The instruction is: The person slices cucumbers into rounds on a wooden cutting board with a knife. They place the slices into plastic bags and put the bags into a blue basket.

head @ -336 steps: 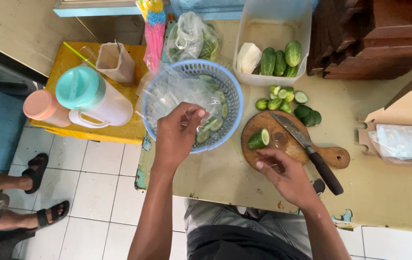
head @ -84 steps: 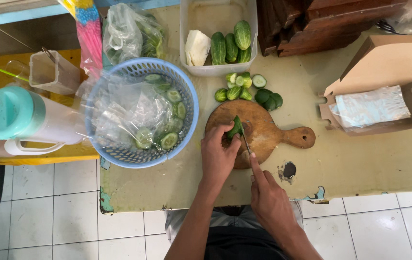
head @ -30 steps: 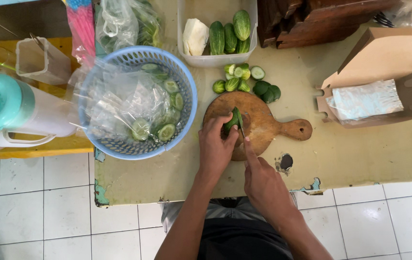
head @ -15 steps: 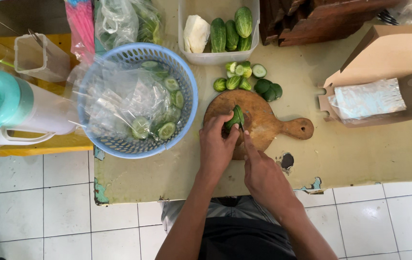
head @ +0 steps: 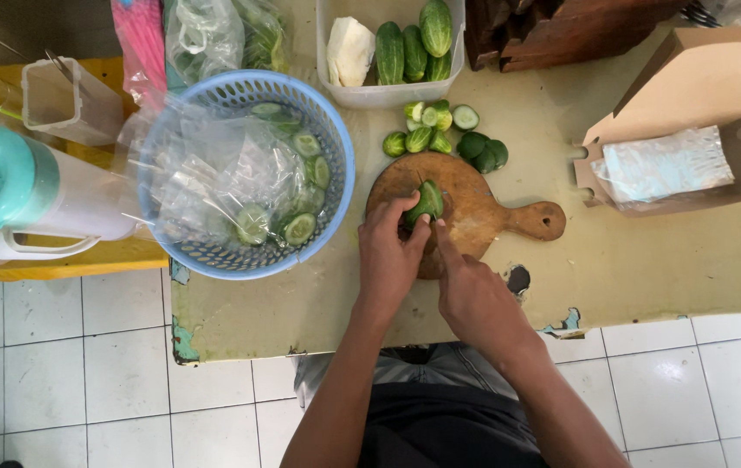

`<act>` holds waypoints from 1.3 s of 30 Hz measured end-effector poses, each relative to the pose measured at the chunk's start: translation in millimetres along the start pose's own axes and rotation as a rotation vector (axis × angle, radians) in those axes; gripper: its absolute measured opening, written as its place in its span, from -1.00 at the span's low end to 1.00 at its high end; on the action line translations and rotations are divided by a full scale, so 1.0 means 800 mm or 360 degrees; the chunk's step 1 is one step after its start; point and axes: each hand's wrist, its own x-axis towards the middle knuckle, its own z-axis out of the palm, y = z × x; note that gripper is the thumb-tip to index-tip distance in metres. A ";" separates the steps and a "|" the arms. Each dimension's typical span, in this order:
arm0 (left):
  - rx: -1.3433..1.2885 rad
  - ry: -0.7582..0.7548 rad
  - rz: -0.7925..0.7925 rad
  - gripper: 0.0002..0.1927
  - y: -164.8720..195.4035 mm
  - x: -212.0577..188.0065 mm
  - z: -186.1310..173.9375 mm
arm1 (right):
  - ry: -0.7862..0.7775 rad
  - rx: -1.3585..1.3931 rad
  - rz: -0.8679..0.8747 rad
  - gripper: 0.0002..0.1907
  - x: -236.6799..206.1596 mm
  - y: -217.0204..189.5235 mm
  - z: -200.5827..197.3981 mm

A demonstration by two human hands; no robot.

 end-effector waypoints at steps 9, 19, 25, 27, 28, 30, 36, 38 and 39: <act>-0.0102 0.0082 0.0108 -0.70 -0.004 0.003 0.003 | 0.0068 0.0049 -0.0053 -0.34 0.006 0.012 0.005; -0.0263 0.0020 0.0166 -0.71 -0.007 0.001 -0.004 | -0.0003 0.0218 0.0053 -0.35 -0.043 0.021 -0.003; -0.0185 -0.0013 0.0099 -0.70 -0.006 0.001 -0.006 | 0.0031 0.0320 0.0150 -0.39 -0.003 0.025 -0.001; -0.0224 -0.0033 0.0042 -0.69 -0.005 0.001 -0.006 | 0.0130 0.0459 -0.0042 -0.41 0.006 0.029 -0.006; -0.0232 -0.0035 0.0044 -0.69 -0.005 0.000 -0.007 | 0.0178 0.0526 -0.0139 -0.42 0.008 0.032 -0.009; -0.0253 -0.0036 0.0049 -0.68 -0.006 0.001 -0.005 | 0.0221 0.0555 -0.0212 -0.40 0.006 0.039 -0.017; -0.0156 0.0006 0.0093 -0.65 -0.009 -0.006 -0.007 | -0.0100 0.0457 0.0193 -0.40 -0.026 0.063 -0.041; -0.0152 0.0049 0.0064 -0.65 -0.008 -0.013 -0.011 | -0.0187 0.0391 0.0188 -0.41 -0.031 0.074 -0.051; -0.0153 0.0067 0.0050 -0.65 -0.006 -0.017 -0.012 | -0.0218 0.0342 0.0161 -0.40 -0.033 0.080 -0.058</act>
